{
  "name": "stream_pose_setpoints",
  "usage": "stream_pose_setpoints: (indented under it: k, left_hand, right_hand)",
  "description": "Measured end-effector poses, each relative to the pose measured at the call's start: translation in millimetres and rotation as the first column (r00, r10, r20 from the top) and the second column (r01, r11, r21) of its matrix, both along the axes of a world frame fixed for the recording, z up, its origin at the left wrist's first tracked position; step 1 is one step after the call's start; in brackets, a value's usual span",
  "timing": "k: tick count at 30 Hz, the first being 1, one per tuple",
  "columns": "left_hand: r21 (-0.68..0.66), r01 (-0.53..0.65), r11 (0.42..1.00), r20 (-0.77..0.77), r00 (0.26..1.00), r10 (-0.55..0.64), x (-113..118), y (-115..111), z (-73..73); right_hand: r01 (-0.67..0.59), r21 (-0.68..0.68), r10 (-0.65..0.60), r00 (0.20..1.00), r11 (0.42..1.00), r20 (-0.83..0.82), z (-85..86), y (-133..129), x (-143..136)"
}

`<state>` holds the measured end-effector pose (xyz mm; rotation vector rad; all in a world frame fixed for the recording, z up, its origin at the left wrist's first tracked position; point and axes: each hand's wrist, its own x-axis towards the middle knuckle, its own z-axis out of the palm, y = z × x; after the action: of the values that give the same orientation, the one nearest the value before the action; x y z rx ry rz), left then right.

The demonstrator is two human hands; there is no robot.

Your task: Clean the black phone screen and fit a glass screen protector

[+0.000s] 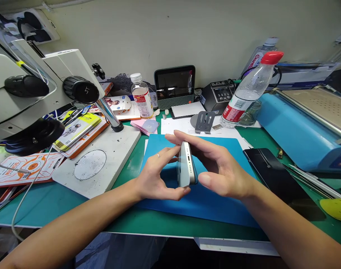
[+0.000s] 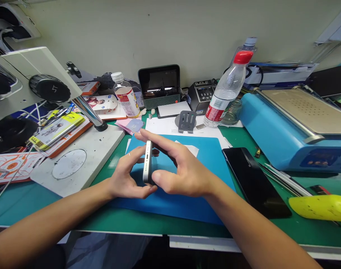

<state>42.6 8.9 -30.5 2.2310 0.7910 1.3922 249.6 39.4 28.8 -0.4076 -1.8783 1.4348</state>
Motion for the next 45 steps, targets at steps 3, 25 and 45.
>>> stream_pose_setpoints:
  k: [3, 25, 45]
  left_hand:
    - [0.005, -0.003, 1.000, -0.005, 1.000, 0.003, 0.0, 0.3, -0.3]
    - [-0.010, -0.006, 1.000, -0.016, 1.000, 0.006, -1.3, -1.0, 2.0]
    - [0.024, -0.020, 0.999, -0.002, 1.000, 0.020, -1.4, -0.6, 1.6]
  right_hand:
    - [-0.003, 0.002, 0.003, 1.000, 1.000, 0.000, -0.5, 0.4, 0.3]
    - [-0.050, 0.018, 0.050, 0.999, 0.999, -0.003, -5.8, 5.1, 2.3]
    - [-0.039, 0.030, 0.039, 0.999, 0.999, 0.004, -4.6, 5.9, 3.3]
